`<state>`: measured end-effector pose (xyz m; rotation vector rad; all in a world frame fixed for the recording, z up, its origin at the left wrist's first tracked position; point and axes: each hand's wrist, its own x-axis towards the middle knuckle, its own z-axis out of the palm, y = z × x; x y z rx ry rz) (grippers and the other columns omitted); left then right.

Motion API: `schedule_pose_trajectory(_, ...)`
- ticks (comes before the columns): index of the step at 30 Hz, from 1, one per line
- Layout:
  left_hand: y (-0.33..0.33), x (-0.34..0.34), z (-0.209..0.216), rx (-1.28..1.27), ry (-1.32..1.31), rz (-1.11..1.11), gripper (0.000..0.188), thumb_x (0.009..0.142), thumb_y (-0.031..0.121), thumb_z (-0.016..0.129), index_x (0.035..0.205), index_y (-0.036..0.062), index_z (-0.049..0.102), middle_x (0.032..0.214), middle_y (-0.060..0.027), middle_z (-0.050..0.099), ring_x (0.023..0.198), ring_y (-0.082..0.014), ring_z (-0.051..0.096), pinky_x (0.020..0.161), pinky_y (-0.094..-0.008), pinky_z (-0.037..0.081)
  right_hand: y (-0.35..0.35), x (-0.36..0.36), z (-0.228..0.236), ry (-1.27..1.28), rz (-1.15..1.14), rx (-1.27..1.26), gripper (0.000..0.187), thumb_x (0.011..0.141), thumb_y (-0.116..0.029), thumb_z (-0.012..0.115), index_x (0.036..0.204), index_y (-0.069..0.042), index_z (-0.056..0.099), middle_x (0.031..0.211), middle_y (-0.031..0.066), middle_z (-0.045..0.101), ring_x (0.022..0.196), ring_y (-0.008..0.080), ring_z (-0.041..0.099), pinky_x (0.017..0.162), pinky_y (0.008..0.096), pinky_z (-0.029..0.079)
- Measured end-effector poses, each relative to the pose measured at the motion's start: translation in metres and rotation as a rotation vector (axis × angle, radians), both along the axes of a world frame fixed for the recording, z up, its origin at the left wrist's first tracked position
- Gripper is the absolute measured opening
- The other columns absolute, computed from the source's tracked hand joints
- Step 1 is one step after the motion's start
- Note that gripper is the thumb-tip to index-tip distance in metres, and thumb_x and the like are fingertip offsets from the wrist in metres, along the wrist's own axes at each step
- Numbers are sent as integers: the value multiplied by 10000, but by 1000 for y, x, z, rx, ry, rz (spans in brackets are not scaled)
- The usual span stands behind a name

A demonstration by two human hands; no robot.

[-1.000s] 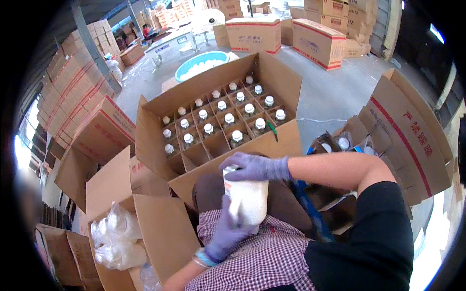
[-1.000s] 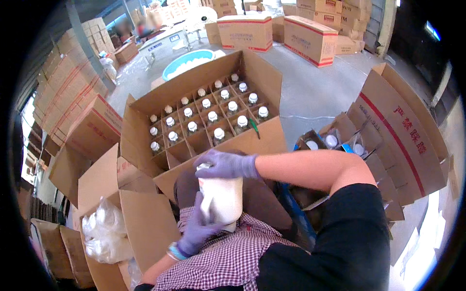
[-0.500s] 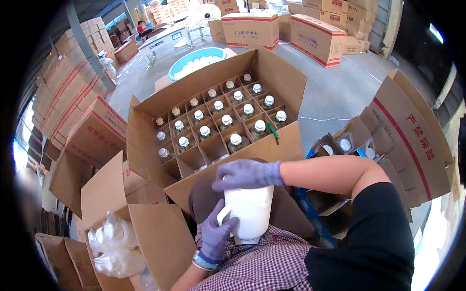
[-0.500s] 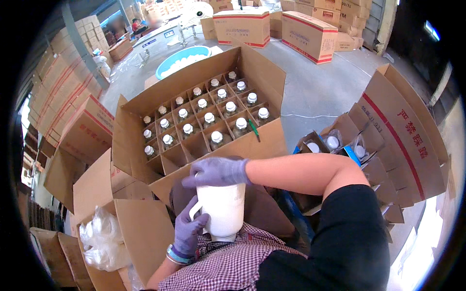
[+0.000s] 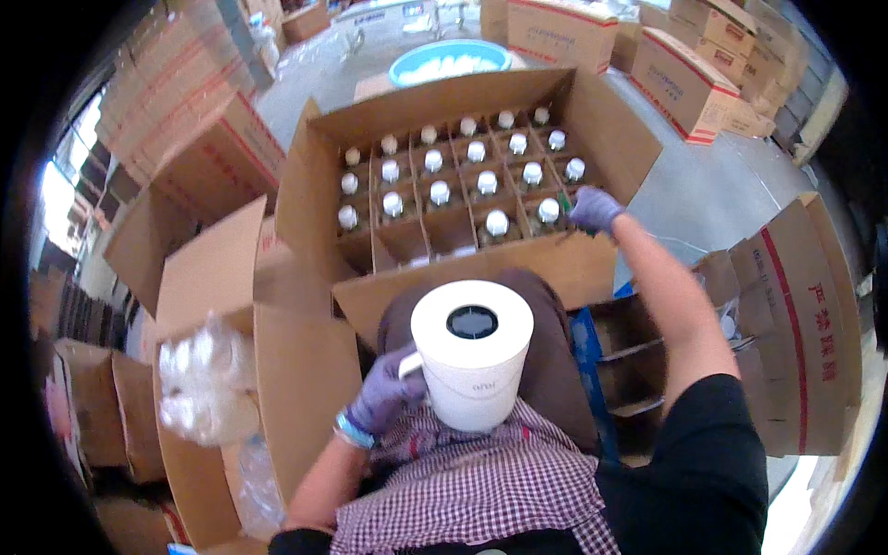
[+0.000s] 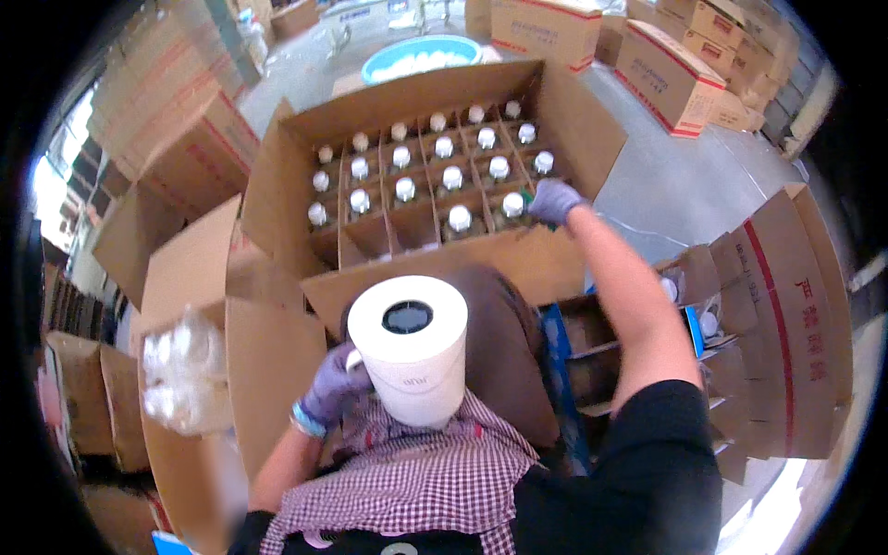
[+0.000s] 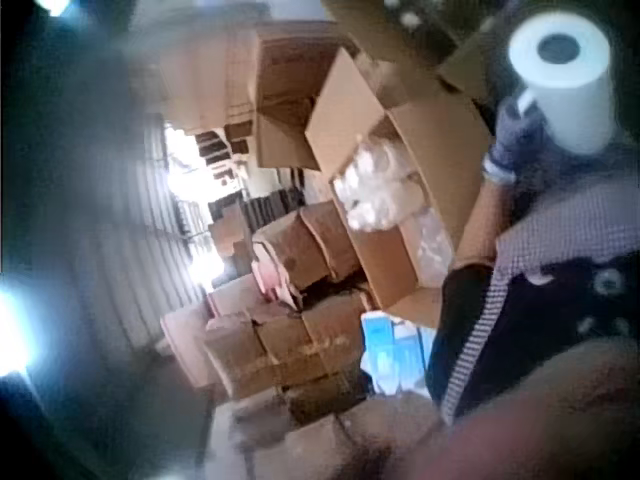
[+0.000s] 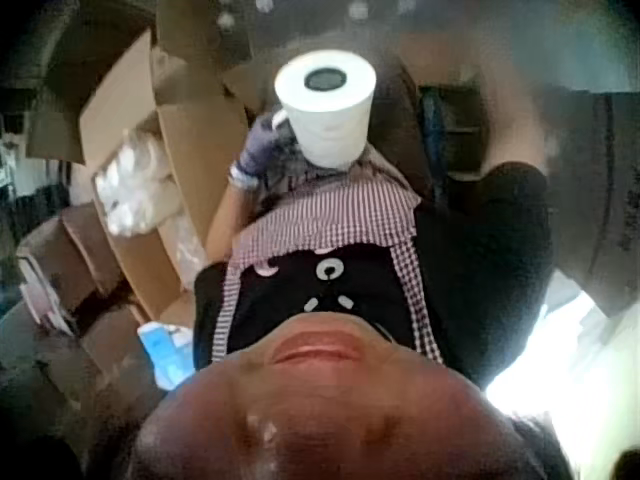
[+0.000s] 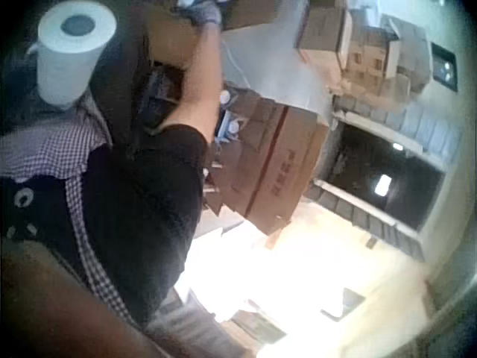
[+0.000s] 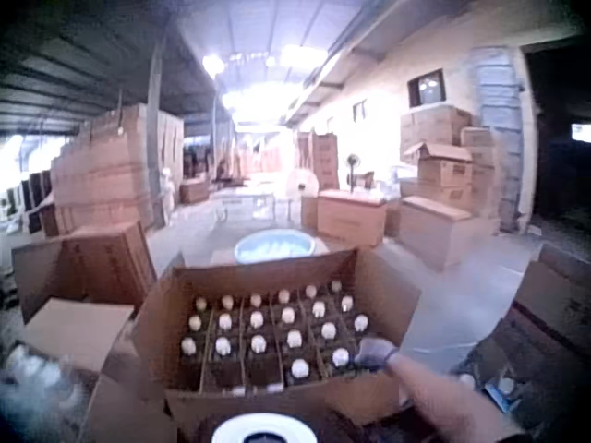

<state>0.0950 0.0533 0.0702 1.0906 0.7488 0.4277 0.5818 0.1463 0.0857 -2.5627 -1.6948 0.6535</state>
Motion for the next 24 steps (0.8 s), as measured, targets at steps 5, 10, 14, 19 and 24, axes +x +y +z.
schedule_pose_trajectory(5,15,11,-9,-72,-208,-232,723,700,202,886,1333,-14,611,1209,-56,695,1080,-149,647,976,-297,498,-105,-85,136,945,84,271,269,949,-280,650,1079,-52,591,994,89,704,826,170,685,736,293,564)
schedule_pose_trajectory(10,44,36,-19,-9,-243,-567,697,661,154,920,1286,-10,656,1193,-65,721,1077,-157,665,995,-333,504,-195,-164,214,626,747,397,270,806,-202,736,1031,-93,635,976,59,646,938,218,688,865,340,579)
schedule_pose_trajectory(14,51,58,-24,-112,-302,-715,786,640,286,948,1291,-32,642,1193,-86,720,1072,-149,665,968,-324,522,-220,-183,209,-21,1281,633,241,744,-167,741,962,-115,654,1099,61,622,1148,267,610,994,420,532)
schedule_pose_trajectory(19,50,81,-21,-146,-387,-808,833,634,273,952,1321,-53,610,1203,-92,713,1058,-142,662,972,-317,526,-222,-184,188,-306,1602,793,335,688,-195,793,1005,-146,695,1257,61,650,1207,279,603,1054,455,499)
schedule_pose_trajectory(24,46,93,-9,-98,-433,-896,756,672,221,928,1301,-64,623,1202,-110,717,1065,-162,678,982,-321,530,-222,-184,198,-143,1732,769,234,741,-137,717,962,-63,698,1284,84,602,1269,280,548,1120,365,460)
